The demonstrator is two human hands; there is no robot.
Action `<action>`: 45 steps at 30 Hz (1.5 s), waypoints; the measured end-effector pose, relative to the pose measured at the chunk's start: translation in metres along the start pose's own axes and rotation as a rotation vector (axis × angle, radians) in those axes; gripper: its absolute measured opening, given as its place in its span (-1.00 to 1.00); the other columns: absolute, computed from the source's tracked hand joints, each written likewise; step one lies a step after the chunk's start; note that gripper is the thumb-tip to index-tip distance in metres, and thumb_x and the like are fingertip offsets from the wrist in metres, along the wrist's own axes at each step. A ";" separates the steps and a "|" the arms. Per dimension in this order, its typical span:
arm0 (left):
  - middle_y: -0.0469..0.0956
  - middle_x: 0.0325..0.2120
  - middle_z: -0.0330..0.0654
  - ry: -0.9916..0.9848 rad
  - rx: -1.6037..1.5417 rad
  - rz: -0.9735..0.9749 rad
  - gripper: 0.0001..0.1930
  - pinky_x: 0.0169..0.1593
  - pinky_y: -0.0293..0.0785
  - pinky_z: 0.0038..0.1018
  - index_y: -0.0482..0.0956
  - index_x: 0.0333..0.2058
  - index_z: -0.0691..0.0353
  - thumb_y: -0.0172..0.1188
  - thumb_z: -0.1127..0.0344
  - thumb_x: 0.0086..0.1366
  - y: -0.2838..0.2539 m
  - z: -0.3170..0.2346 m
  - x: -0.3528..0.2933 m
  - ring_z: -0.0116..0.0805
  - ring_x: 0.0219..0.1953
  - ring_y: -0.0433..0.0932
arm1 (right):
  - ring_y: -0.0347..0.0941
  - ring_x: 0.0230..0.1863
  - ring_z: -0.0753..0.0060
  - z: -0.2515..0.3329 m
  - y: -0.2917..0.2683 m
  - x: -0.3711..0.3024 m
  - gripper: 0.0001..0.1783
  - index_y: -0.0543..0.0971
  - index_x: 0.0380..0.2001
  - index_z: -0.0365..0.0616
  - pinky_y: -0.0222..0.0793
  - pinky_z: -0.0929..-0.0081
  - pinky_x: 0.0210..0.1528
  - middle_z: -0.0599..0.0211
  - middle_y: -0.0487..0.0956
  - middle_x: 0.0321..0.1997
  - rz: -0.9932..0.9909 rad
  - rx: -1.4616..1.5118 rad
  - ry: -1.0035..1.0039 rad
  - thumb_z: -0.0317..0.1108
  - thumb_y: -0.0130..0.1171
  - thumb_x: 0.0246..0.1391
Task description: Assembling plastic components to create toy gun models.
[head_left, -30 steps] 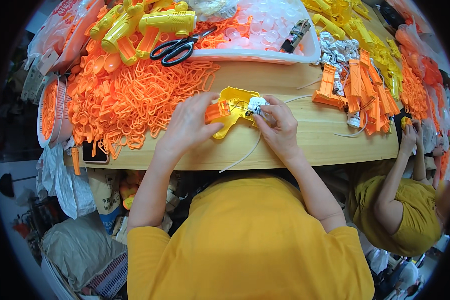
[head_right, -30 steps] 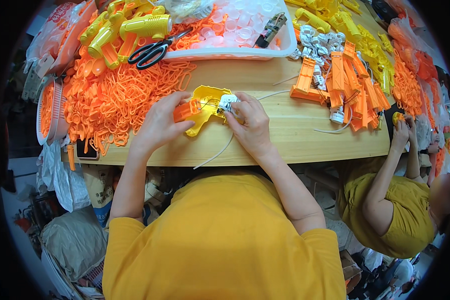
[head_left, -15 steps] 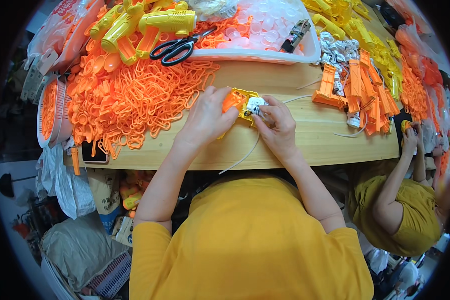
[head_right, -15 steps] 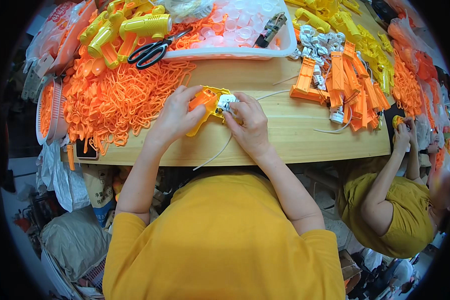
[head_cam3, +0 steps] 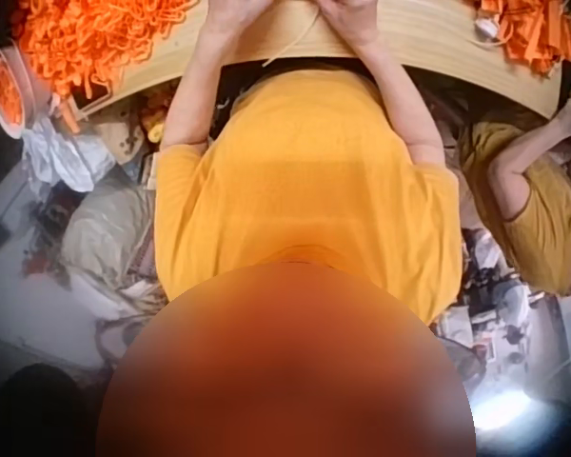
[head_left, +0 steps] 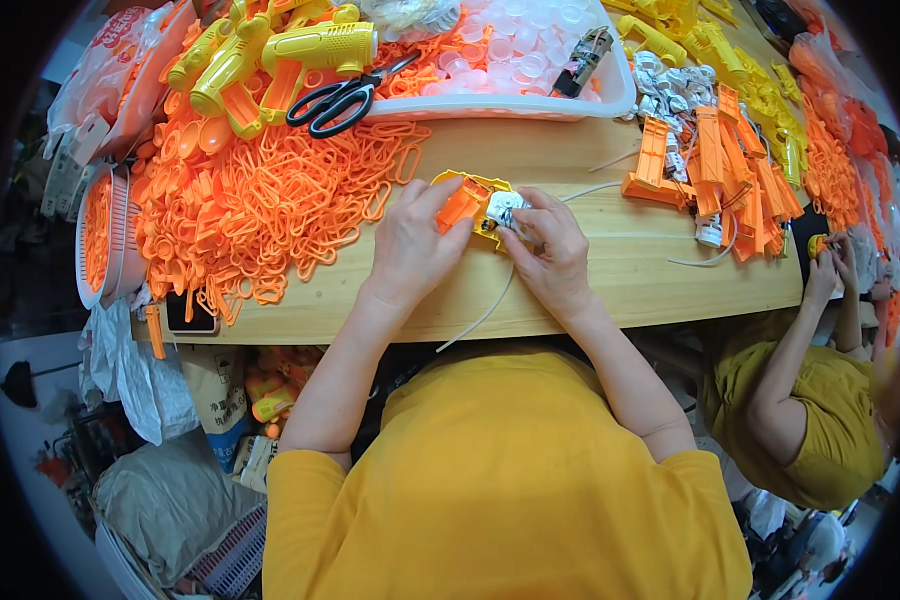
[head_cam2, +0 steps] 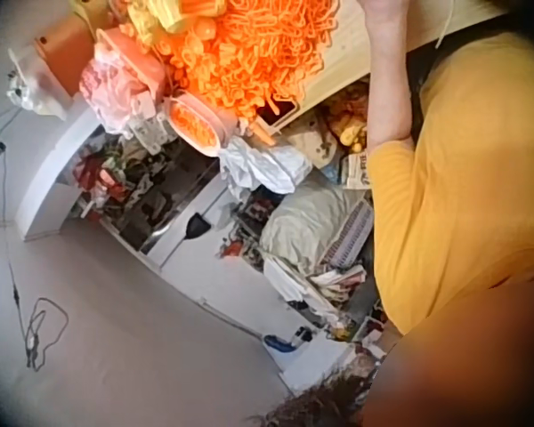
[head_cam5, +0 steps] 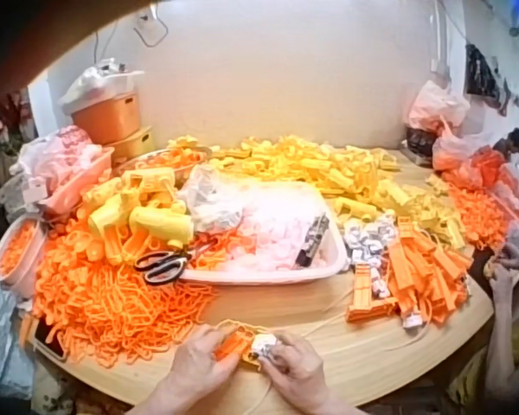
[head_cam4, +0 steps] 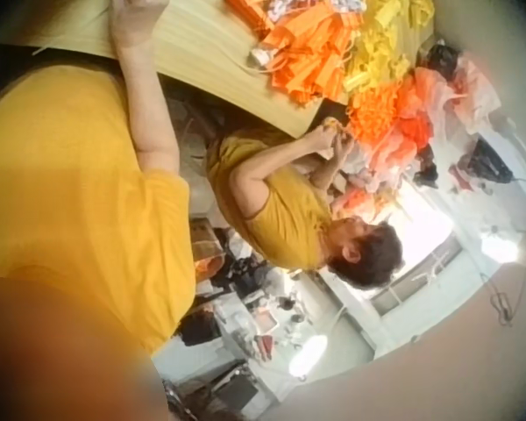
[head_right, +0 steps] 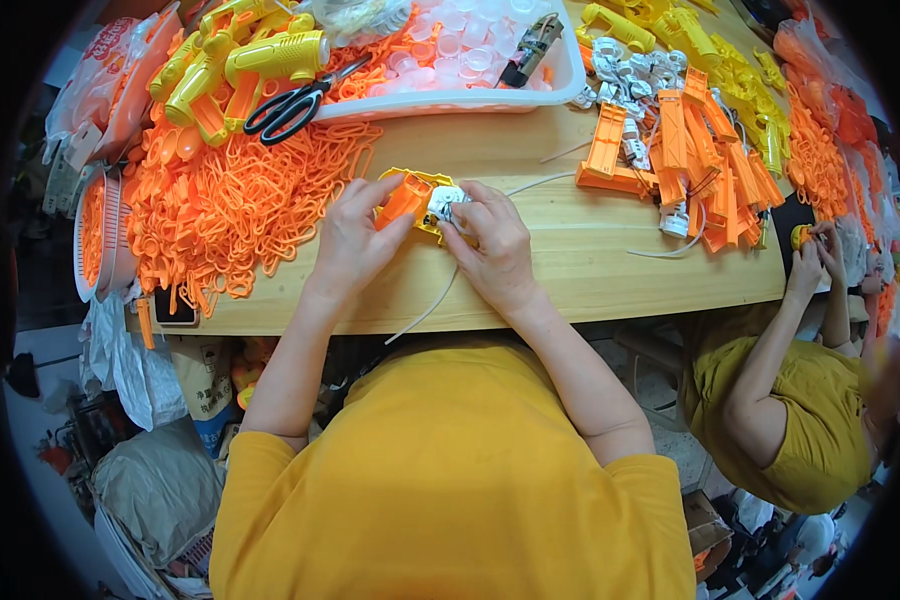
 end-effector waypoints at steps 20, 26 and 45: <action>0.37 -0.06 0.05 0.086 0.040 -0.511 -0.50 0.09 0.34 -0.28 0.41 0.01 0.31 0.32 0.37 0.07 -0.091 0.021 -0.056 -0.03 0.02 0.35 | 0.50 -0.03 0.21 0.000 0.006 -0.005 -0.70 0.49 -0.25 -0.25 0.49 0.44 -0.11 -0.02 0.50 0.00 0.030 0.068 0.017 -0.60 0.32 -0.08; -0.02 0.28 0.28 -0.534 0.471 -0.855 -0.22 0.33 -0.16 -0.01 0.08 0.28 0.29 0.02 -0.16 0.30 -0.194 0.161 -0.138 0.17 0.36 -0.11 | 0.48 -0.01 0.32 -0.016 0.014 -0.011 -0.68 0.44 -0.20 -0.23 0.54 0.55 -0.18 -0.01 0.44 0.07 0.077 0.155 0.128 -0.61 0.28 -0.03; -0.02 0.27 0.32 -0.754 0.448 -0.848 -0.04 0.35 -0.28 0.02 -0.09 0.32 0.32 -0.28 -0.44 0.25 -0.183 0.223 -0.113 0.32 0.34 -0.17 | 0.51 -0.07 0.07 -0.014 0.011 -0.006 -0.68 0.48 -0.26 -0.22 0.47 0.37 -0.11 -0.05 0.52 -0.03 0.036 0.089 0.117 -0.56 0.34 -0.12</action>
Point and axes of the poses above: each hand's wrist, its own x-axis towards the middle knuckle, its own y-axis out of the palm, z = x × y, the point moved 10 cm from there along x, towards the middle knuckle
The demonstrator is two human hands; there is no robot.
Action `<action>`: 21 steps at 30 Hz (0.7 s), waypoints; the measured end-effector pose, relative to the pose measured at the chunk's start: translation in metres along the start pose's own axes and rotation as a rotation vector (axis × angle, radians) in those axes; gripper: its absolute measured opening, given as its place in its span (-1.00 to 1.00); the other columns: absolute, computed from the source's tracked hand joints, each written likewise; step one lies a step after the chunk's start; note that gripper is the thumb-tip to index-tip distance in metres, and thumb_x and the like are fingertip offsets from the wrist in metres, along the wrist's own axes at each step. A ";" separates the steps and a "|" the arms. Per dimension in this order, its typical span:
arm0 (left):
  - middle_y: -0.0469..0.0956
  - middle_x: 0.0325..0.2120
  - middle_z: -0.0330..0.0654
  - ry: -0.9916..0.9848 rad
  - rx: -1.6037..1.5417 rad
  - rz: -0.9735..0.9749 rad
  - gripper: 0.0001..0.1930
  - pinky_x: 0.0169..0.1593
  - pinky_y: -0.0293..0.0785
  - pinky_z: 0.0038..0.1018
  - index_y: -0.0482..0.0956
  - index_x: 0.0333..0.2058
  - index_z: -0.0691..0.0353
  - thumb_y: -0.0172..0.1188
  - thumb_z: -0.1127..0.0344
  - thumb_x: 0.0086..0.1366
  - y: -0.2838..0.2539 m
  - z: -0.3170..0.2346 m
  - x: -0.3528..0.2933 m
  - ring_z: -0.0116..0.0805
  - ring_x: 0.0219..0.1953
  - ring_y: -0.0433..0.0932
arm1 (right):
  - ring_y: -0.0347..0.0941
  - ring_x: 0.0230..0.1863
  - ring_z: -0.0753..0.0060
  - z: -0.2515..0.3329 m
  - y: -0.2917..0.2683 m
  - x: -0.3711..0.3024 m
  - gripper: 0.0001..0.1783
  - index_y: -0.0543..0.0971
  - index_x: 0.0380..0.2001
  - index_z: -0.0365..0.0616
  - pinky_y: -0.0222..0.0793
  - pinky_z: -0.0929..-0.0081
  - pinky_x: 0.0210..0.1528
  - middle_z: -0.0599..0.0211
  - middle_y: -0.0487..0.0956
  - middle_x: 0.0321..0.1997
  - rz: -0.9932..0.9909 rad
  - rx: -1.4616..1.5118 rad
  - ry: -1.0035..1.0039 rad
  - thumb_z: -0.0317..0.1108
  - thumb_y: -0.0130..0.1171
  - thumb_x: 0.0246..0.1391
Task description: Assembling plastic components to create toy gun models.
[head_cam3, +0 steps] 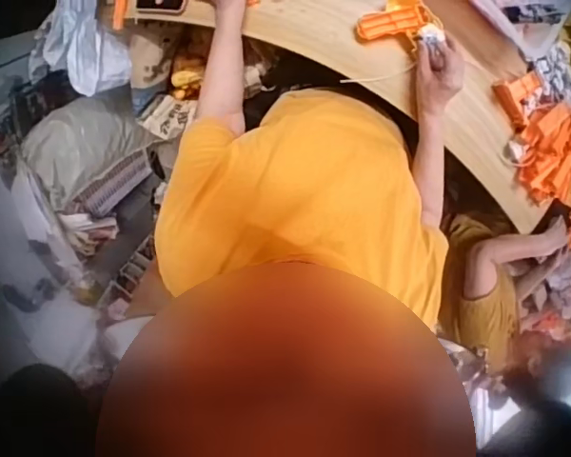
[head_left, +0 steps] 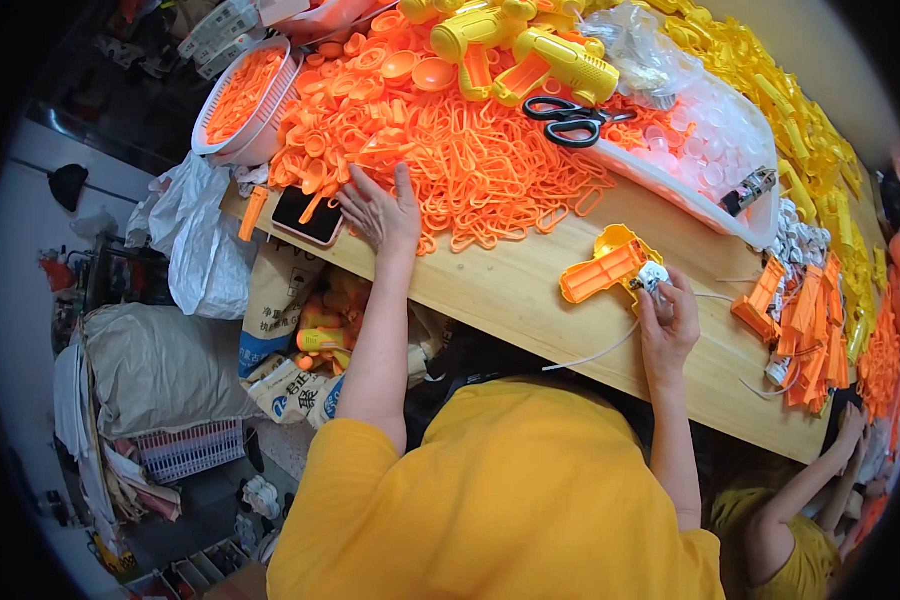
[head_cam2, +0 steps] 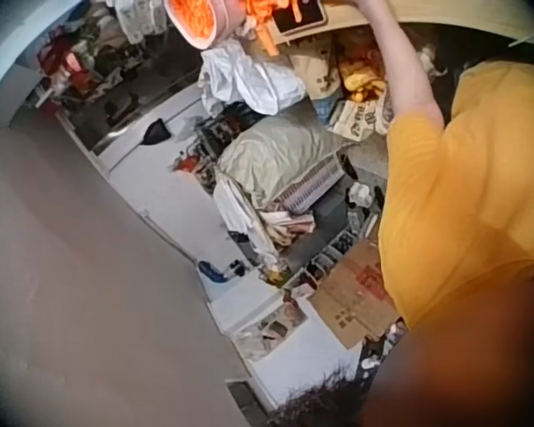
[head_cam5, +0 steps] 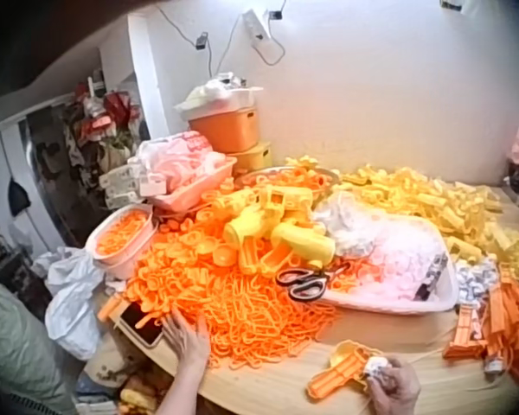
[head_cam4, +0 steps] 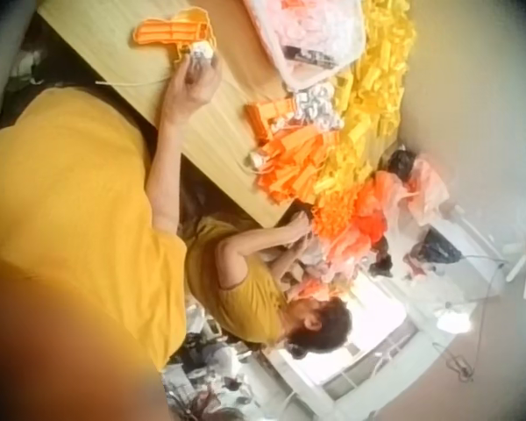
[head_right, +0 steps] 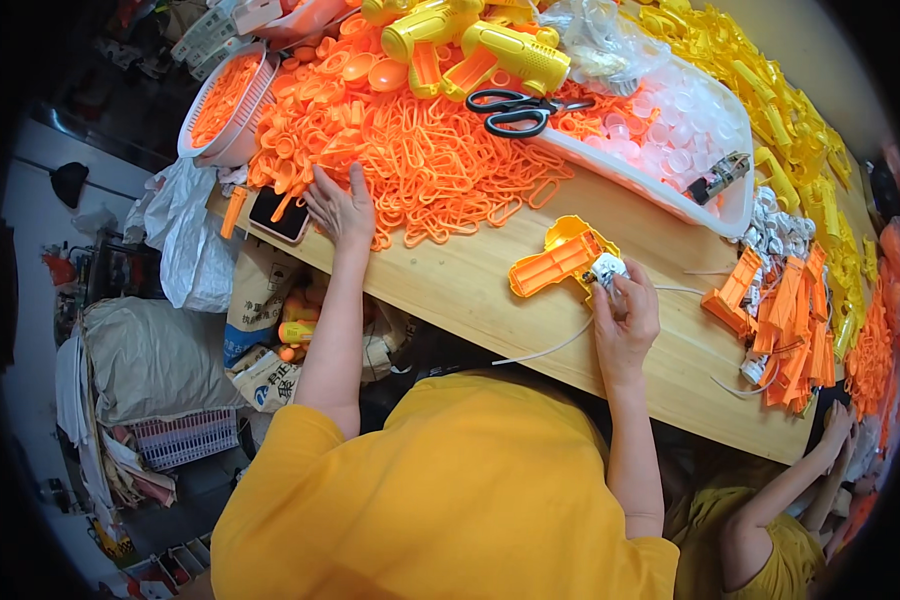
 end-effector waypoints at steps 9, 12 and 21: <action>0.18 0.16 0.25 0.076 -0.057 -0.196 -0.19 0.26 0.07 -0.08 0.20 0.19 0.37 0.02 -0.26 0.26 -0.011 -0.002 0.008 0.19 0.24 0.10 | 0.51 -0.07 0.19 0.020 -0.002 0.003 -0.68 0.48 -0.26 -0.24 0.46 0.45 -0.10 -0.02 0.51 -0.02 -0.014 -0.060 -0.122 -0.61 0.32 -0.12; 0.21 0.15 0.23 0.087 -0.198 -0.245 -0.23 0.25 0.12 -0.15 0.23 0.15 0.43 0.10 -0.18 0.25 -0.019 0.001 0.005 0.11 0.22 0.15 | 0.52 -0.08 0.11 0.022 -0.005 0.003 -0.67 0.49 -0.26 -0.22 0.45 0.40 -0.11 -0.02 0.52 -0.04 -0.038 -0.059 -0.115 -0.59 0.35 -0.15; 0.29 0.07 0.15 0.168 -0.346 -0.345 -0.42 0.21 0.16 -0.21 0.28 0.08 0.42 0.17 0.07 0.29 -0.047 -0.007 0.005 0.00 0.16 0.22 | 0.52 -0.12 0.13 0.027 -0.009 0.006 -0.65 0.48 -0.27 -0.20 0.49 0.42 -0.20 -0.03 0.51 -0.03 -0.040 -0.103 -0.158 -0.57 0.38 -0.18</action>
Point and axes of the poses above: each hand's wrist, its own x-axis towards the middle knuckle, its own y-axis out of the palm, z = x × y, the point moved 10 cm from there along x, towards the middle knuckle
